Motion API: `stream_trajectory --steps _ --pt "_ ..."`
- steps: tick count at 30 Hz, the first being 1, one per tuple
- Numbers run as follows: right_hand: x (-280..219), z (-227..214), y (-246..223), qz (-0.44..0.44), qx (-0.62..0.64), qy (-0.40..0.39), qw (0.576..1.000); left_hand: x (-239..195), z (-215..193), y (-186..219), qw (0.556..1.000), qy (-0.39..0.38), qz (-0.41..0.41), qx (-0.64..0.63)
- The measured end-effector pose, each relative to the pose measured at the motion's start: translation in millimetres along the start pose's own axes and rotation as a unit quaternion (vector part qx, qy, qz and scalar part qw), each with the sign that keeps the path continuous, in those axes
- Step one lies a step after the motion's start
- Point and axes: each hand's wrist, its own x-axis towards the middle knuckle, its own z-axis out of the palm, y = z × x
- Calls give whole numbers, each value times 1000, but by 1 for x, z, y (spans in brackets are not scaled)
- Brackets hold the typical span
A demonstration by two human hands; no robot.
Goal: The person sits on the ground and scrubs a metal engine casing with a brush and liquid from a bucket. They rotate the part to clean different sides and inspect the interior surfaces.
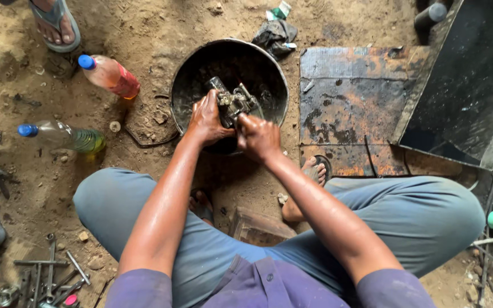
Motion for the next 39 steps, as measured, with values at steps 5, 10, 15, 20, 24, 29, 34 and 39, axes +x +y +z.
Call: stream_trajectory --steps 5,10,15,20,24,29,34,39 --pt "6 -14 2 -13 38 57 998 0 2 -4 1000 17 -2 8" --pt "13 -52 -5 76 25 -9 997 -1 5 -2 998 56 18 0" --pt "41 -69 26 159 109 -108 975 5 -4 0 998 36 -42 -19" --pt "41 -24 39 263 273 -67 923 7 -8 -3 997 55 -4 -52" --pt "37 -5 39 174 232 23 957 -1 -10 -10 995 71 13 -71" --pt "36 -1 36 241 313 -47 917 -5 -11 -13 995 83 42 -34" --pt "23 23 20 139 191 90 968 -10 -16 -2 994 77 54 -57" --pt "43 -16 28 177 9 40 983 -13 -23 4 990 87 87 -68"
